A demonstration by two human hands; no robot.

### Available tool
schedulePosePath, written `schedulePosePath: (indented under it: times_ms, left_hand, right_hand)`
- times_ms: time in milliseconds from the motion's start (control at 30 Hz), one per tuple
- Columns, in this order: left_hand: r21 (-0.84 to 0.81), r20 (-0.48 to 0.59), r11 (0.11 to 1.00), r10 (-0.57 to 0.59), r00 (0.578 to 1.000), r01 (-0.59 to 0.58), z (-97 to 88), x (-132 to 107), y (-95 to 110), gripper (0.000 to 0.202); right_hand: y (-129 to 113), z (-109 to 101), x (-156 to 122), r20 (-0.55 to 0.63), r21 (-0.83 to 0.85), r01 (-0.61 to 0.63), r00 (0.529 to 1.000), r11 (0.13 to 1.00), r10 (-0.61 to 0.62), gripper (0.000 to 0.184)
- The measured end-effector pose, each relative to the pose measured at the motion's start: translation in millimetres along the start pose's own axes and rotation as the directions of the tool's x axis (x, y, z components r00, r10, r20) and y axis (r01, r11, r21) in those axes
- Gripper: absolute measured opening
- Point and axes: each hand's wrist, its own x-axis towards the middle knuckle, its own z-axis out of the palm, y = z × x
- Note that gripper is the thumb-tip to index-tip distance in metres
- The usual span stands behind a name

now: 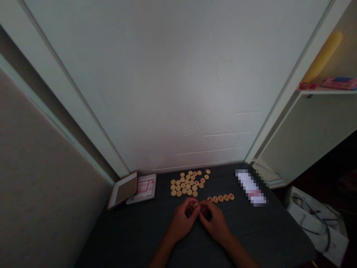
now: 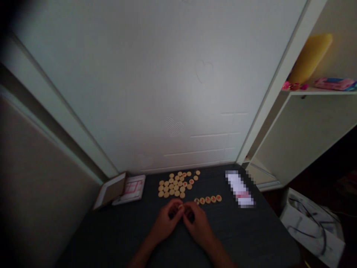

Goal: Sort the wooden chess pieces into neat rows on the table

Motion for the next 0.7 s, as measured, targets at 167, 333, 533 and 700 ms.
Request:
schedulePosePath:
  times_ms: [167,333,533,700]
  left_hand:
    - [0.014,0.01,1.0,-0.022,1.0,0.021,-1.1,0.9,0.5,0.022]
    - [0.021,0.028,1.0,-0.02,0.999,0.019,-4.6,1.3,1.8,0.028]
    - [-0.019,0.04,0.999,-0.031,0.999,0.032,-4.9,0.1,-1.5,0.032]
    - [0.001,0.03,0.999,-0.038,0.999,0.038,-4.3,1.5,-2.0,0.033]
  right_hand:
    - [1.3,1.6,-1.7,0.025,-0.03,0.029,0.999,0.999,-0.028,0.024]
    - [-1.5,3.3,1.0,0.005,-0.018,-0.001,1.0,1.0,0.001,0.021]
    - [-5.9,1.4,2.5,-0.03,-0.017,-0.015,0.999,1.0,0.015,0.023]
    - [-1.3,1.9,0.6,-0.028,-0.014,0.005,1.0,1.0,-0.006,0.027]
